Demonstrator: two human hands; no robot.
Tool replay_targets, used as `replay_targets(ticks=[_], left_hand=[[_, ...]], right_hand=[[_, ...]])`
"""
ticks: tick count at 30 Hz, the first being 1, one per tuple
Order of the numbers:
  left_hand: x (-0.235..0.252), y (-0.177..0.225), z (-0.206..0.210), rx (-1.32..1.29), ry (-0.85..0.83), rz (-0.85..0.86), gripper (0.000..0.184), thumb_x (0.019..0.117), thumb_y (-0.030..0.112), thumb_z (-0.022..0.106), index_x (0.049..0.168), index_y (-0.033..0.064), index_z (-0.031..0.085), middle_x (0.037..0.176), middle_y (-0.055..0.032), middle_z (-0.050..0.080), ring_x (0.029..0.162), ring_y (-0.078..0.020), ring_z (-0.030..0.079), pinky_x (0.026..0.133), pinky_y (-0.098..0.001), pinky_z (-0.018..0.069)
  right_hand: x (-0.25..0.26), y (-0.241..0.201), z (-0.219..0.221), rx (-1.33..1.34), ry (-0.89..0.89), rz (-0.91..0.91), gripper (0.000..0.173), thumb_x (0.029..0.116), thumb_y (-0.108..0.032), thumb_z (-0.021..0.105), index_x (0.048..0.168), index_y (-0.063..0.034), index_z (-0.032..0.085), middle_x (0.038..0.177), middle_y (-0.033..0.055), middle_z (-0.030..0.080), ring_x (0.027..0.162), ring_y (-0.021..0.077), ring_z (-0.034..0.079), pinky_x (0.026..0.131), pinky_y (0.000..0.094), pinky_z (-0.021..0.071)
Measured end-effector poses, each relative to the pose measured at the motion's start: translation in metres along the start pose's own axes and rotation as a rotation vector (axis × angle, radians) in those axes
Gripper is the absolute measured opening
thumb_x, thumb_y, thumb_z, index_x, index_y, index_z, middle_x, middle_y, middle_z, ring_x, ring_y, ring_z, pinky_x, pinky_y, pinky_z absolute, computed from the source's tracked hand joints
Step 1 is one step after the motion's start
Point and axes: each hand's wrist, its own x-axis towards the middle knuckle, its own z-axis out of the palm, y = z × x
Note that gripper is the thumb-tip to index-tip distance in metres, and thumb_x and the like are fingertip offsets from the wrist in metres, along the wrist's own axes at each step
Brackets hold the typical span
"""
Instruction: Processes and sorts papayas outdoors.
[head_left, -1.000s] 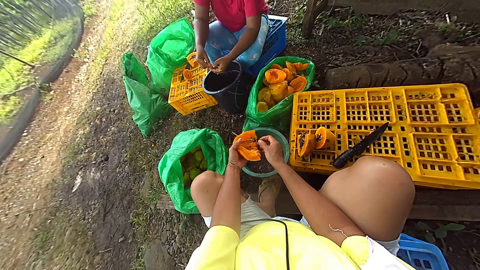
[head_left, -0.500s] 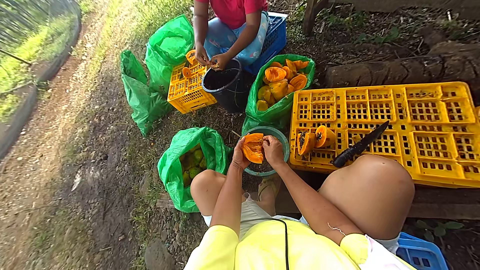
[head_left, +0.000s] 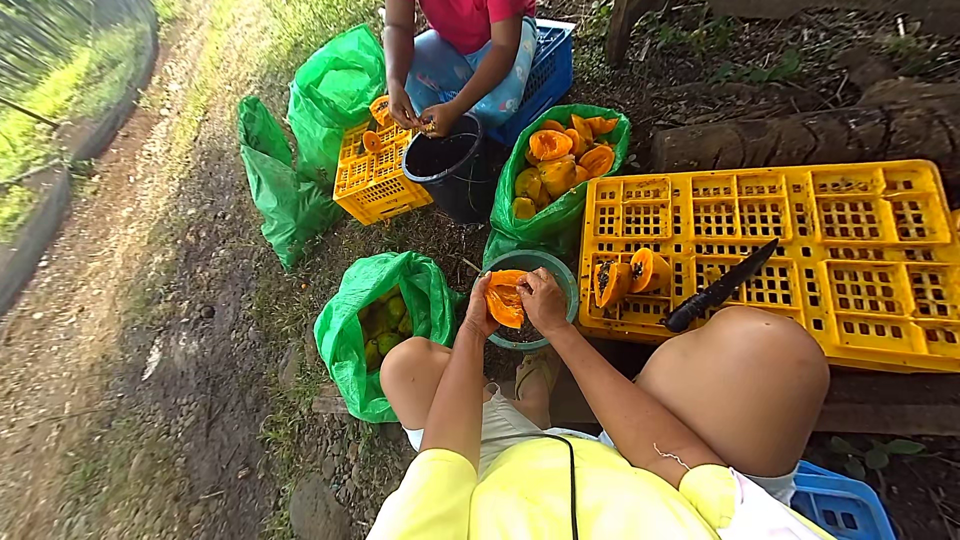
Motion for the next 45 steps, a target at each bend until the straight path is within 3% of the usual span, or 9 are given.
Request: replay_targets(ticks=[5, 10, 15, 20, 24, 30, 35, 39, 45], left_hand=[[-0.001, 0.0, 0.0, 0.067, -0.059, -0.045, 0.052, 0.104, 0.058, 0.037, 0.13, 0.0189, 0.058, 0.104, -0.0074, 0.07, 0.089, -0.0211, 0.069, 0.075, -0.0403, 0.0591], [-0.001, -0.003, 0.002, 0.142, -0.093, -0.068, 0.052, 0.1051, 0.057, 0.035, 0.121, 0.0155, 0.061, 0.098, -0.0072, 0.07, 0.086, -0.0201, 0.069, 0.073, -0.0382, 0.0584], [-0.001, -0.001, 0.003, 0.125, -0.029, -0.073, 0.053, 0.1041, 0.059, 0.037, 0.117, 0.0134, 0.061, 0.099, -0.0092, 0.069, 0.085, -0.0218, 0.069, 0.072, -0.0393, 0.0583], [0.003, 0.003, 0.0, 0.058, 0.101, -0.101, 0.059, 0.1023, 0.063, 0.037, 0.125, 0.0128, 0.058, 0.107, -0.0155, 0.068, 0.088, -0.03, 0.068, 0.07, -0.0463, 0.0577], [0.003, 0.005, -0.001, 0.058, 0.113, -0.109, 0.06, 0.1016, 0.064, 0.037, 0.126, 0.013, 0.058, 0.106, -0.0155, 0.068, 0.087, -0.0299, 0.068, 0.068, -0.0453, 0.0574], [0.0, 0.001, 0.003, 0.112, 0.061, -0.071, 0.054, 0.1029, 0.06, 0.041, 0.121, 0.0132, 0.061, 0.101, -0.0108, 0.069, 0.084, -0.0237, 0.068, 0.069, -0.0409, 0.0579], [0.0, -0.002, 0.006, 0.118, 0.02, -0.039, 0.05, 0.1045, 0.057, 0.039, 0.122, 0.0152, 0.061, 0.1, -0.0086, 0.069, 0.084, -0.0212, 0.068, 0.069, -0.0381, 0.0582], [0.001, 0.0, 0.005, 0.101, 0.035, -0.033, 0.05, 0.1043, 0.056, 0.041, 0.124, 0.0144, 0.06, 0.103, -0.0098, 0.068, 0.087, -0.0225, 0.068, 0.072, -0.0399, 0.0585], [0.0, 0.002, 0.003, 0.111, 0.047, 0.003, 0.048, 0.1032, 0.055, 0.044, 0.129, 0.0178, 0.06, 0.106, -0.0089, 0.069, 0.088, -0.0219, 0.068, 0.072, -0.0393, 0.0586]], right_hand=[[0.0, 0.004, 0.006, -0.046, -0.038, -0.115, 0.015, 0.095, -0.007, 0.072, 0.107, 0.0026, 0.075, 0.113, 0.0256, 0.066, 0.113, 0.0418, 0.063, 0.097, 0.0542, 0.0535], [0.002, 0.004, 0.01, -0.094, -0.058, -0.123, 0.023, 0.0956, -0.01, 0.072, 0.11, 0.0072, 0.071, 0.115, 0.028, 0.064, 0.114, 0.0437, 0.063, 0.096, 0.0549, 0.0544], [0.001, 0.006, 0.005, -0.113, 0.005, 0.042, 0.019, 0.0945, -0.001, 0.066, 0.111, 0.0066, 0.068, 0.118, 0.0277, 0.062, 0.112, 0.0434, 0.064, 0.092, 0.0561, 0.0556], [0.006, 0.004, -0.01, -0.173, -0.166, 0.361, 0.025, 0.1058, -0.016, 0.055, 0.121, -0.003, 0.069, 0.128, 0.0236, 0.063, 0.12, 0.042, 0.062, 0.097, 0.059, 0.0514], [0.004, 0.007, -0.006, -0.055, -0.096, 0.174, 0.018, 0.1009, -0.007, 0.063, 0.116, -0.0015, 0.072, 0.12, 0.0231, 0.065, 0.112, 0.0407, 0.065, 0.095, 0.0577, 0.0534], [0.005, 0.007, 0.004, -0.13, -0.158, 0.175, 0.04, 0.0971, -0.031, 0.074, 0.119, 0.0017, 0.066, 0.123, 0.027, 0.061, 0.111, 0.0436, 0.064, 0.09, 0.0595, 0.0549], [0.005, 0.002, 0.002, -0.183, -0.152, 0.266, 0.026, 0.099, -0.016, 0.065, 0.119, 0.0019, 0.064, 0.125, 0.0273, 0.061, 0.107, 0.0435, 0.067, 0.087, 0.0591, 0.0559], [0.006, 0.007, -0.003, -0.11, -0.151, 0.347, 0.023, 0.0998, -0.008, 0.059, 0.12, 0.0021, 0.065, 0.122, 0.0256, 0.066, 0.111, 0.0428, 0.067, 0.093, 0.0607, 0.0533], [0.008, 0.005, -0.011, 0.184, -0.082, 0.435, 0.022, 0.1024, -0.013, 0.061, 0.116, 0.0043, 0.065, 0.112, 0.0268, 0.068, 0.106, 0.0431, 0.066, 0.092, 0.0618, 0.0507]])
